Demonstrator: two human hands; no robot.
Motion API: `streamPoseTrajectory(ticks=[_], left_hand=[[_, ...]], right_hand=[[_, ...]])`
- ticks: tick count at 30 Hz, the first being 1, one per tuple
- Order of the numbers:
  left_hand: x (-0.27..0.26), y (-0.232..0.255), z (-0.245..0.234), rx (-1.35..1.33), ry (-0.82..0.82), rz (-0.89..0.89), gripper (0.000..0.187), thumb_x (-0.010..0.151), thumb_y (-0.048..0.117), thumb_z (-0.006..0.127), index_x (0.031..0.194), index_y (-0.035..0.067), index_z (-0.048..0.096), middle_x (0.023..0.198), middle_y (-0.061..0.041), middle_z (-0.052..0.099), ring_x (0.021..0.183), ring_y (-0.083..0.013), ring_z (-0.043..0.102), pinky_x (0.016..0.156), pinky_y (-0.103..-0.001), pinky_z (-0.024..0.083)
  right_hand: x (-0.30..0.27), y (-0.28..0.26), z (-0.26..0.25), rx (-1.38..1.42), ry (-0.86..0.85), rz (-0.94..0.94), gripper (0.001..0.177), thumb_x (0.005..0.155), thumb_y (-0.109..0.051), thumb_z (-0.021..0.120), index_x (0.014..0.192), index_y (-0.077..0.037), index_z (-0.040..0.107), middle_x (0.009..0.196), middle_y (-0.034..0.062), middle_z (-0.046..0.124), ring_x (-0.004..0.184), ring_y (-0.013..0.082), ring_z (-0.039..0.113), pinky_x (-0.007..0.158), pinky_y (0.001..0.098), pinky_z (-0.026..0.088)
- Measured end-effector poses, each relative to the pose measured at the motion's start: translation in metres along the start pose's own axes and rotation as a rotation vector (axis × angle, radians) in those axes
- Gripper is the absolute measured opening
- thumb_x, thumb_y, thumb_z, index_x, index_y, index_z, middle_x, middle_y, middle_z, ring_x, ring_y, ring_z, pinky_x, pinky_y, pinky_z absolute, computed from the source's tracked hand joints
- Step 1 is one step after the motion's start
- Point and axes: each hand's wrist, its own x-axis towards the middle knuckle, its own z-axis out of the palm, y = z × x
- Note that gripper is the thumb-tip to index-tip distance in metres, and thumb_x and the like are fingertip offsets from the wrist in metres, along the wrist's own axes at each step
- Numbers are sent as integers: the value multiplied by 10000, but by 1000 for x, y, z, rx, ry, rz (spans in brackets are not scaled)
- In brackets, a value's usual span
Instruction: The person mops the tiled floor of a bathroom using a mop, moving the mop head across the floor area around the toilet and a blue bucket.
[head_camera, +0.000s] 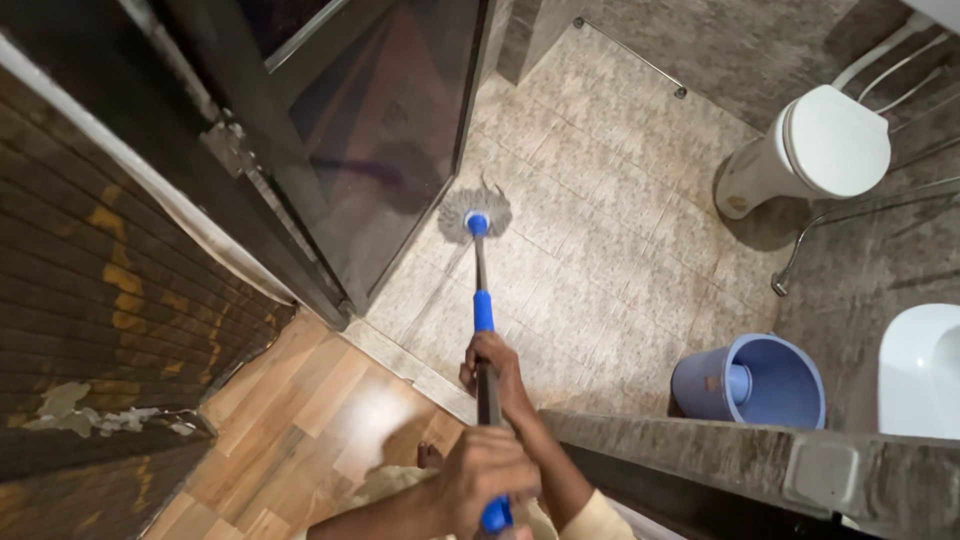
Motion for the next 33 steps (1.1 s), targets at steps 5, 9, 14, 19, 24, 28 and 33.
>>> streamPoseTrajectory(ticks=[5, 9, 14, 19, 24, 28, 33], left_hand=[[-3, -25, 6, -4, -9, 233, 191, 897, 188, 689, 824, 64, 563, 749, -56, 548, 666, -222, 585, 616, -348, 423], [-14, -65, 13, 47, -6, 245, 271, 733, 305, 671, 727, 75, 529, 654, -60, 499, 552, -239, 511, 547, -388, 378], [-11, -91, 0, 130, -104, 111, 307, 746, 351, 642, 732, 84, 491, 678, -78, 511, 621, -301, 542, 639, -420, 419], [12, -19, -49, 9, -127, 47, 252, 785, 333, 635, 720, 112, 533, 641, -57, 525, 577, -281, 533, 632, -409, 407], [14, 54, -105, -171, -232, 109, 169, 947, 180, 672, 845, 57, 619, 753, -64, 594, 699, -222, 631, 652, -356, 465], [-7, 35, -118, -194, -240, 320, 82, 867, 72, 636, 878, -3, 667, 799, -89, 644, 730, -242, 659, 675, -364, 500], [-54, -5, -128, -199, -174, 349, 241, 784, 274, 663, 758, 46, 587, 722, -73, 586, 645, -257, 604, 597, -381, 455]], right_hand=[[6, 4, 14, -501, 134, -684, 234, 669, 78, 648, 698, -71, 470, 706, 68, 511, 691, 228, 548, 659, 336, 462], [31, 25, -4, -484, 80, -659, 229, 671, 87, 646, 721, -55, 474, 726, 76, 526, 720, 247, 551, 673, 347, 458], [65, 33, -21, -488, -57, -603, 212, 702, 91, 680, 746, -45, 523, 740, 72, 542, 702, 231, 565, 627, 330, 465], [29, -12, 32, 176, 74, -32, 202, 931, -80, 580, 739, -27, 545, 781, 39, 509, 567, 185, 503, 512, 285, 392], [-17, -55, 104, -593, 319, -671, 209, 691, 11, 682, 680, -59, 485, 659, 71, 539, 648, 234, 570, 642, 346, 472], [-1, -30, 135, -533, 470, -917, 286, 753, 23, 659, 671, -96, 412, 658, 57, 510, 646, 240, 557, 812, 456, 506], [24, 43, 128, -593, 437, -805, 244, 766, 12, 675, 694, -78, 459, 697, 93, 540, 667, 278, 587, 661, 347, 483]])
